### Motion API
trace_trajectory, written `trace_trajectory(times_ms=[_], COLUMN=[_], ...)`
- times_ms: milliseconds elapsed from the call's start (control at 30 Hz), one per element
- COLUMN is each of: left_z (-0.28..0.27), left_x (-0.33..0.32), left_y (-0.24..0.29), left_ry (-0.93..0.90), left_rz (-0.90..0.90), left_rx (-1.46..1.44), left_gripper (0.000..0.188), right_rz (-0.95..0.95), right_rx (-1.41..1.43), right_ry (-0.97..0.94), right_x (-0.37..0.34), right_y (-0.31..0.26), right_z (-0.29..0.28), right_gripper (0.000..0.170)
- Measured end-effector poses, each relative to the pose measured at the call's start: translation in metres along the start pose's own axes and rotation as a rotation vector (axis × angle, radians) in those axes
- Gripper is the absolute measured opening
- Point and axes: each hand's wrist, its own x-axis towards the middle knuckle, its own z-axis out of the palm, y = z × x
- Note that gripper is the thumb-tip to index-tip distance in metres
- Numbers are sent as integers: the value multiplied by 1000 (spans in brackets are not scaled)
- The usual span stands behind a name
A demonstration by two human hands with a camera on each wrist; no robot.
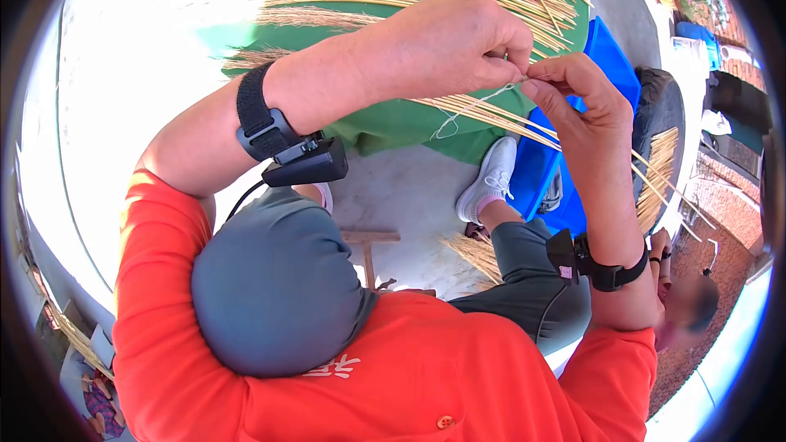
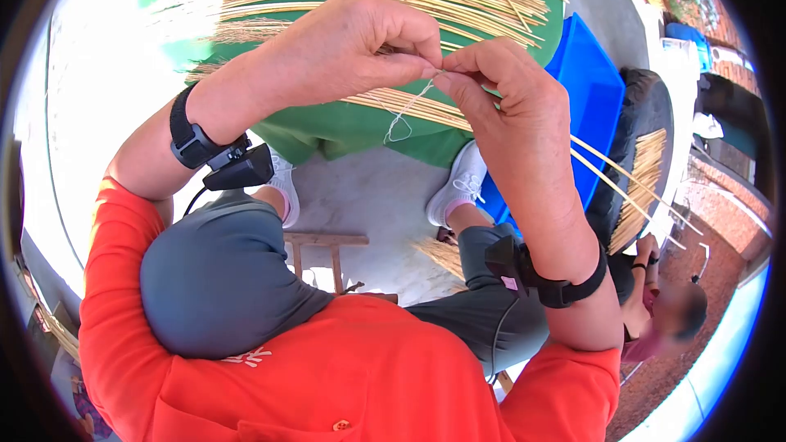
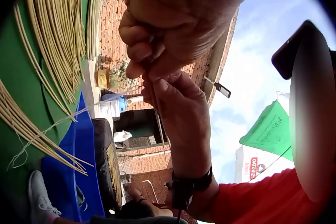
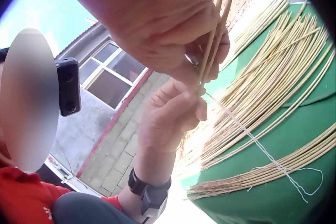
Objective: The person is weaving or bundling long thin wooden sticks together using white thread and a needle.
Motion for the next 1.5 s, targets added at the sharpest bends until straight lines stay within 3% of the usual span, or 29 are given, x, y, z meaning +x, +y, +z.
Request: trace_trajectory(times_ms=[67, 233, 300, 367, 400, 467, 500, 600, 667, 833, 1000, 1033, 1167, 1267, 1500], left_z=[-2, -9, -9, 7, 13, 8, 5, -1, -6, -2, 6, 7, 7, 10, 24], left_x=[-2, -10, -14, -27, -31, -33, -32, -34, -38, -59, -63, -64, -62, -60, -61], left_y=[-4, -15, -16, -33, -39, -40, -47, -65, -71, -105, -110, -113, -112, -105, -121], left_ry=[34, 31, -26, -40, -65, -79, -40, 25, 8, -21, 25, 9, 11, -29, 16], left_rz=[7, -46, -77, -99, -113, -173, -224, -265, -299, -378, -392, -393, -374, -466, -412], left_rx=[33, -20, 65, 121, 168, 148, 95, 55, 150, 259, 192, 223, 336, 428, 592], left_gripper=[10, 8, 7, 8, 8, 9, 9, 8, 9, 7, 7, 8, 11, 11, 9], right_rz=[33, -139, -60, -84, -238, 141, 141, -3, -229, -254, -175, -130, -75, -45, -45], right_rx=[78, 22, 219, 496, 548, 734, 729, 1113, 951, 763, 772, 803, 868, 873, 831], right_ry=[12, 80, 205, 459, 417, 343, 343, -57, -32, 484, 465, 314, 203, 205, 204], right_x=[9, 17, 24, 40, 50, 51, 48, 43, 40, 49, 61, 68, 61, 49, 19], right_y=[3, 5, -4, -26, -13, -56, -47, -11, -8, 1, 36, 49, 75, 73, 38], right_z=[7, 22, 17, -7, -27, -21, -24, -42, -60, -143, -176, -185, -191, -185, -165], right_gripper=[11, 9, 5, 7, 15, 16, 16, 16, 16, 16, 17, 10, 8, 8, 8])
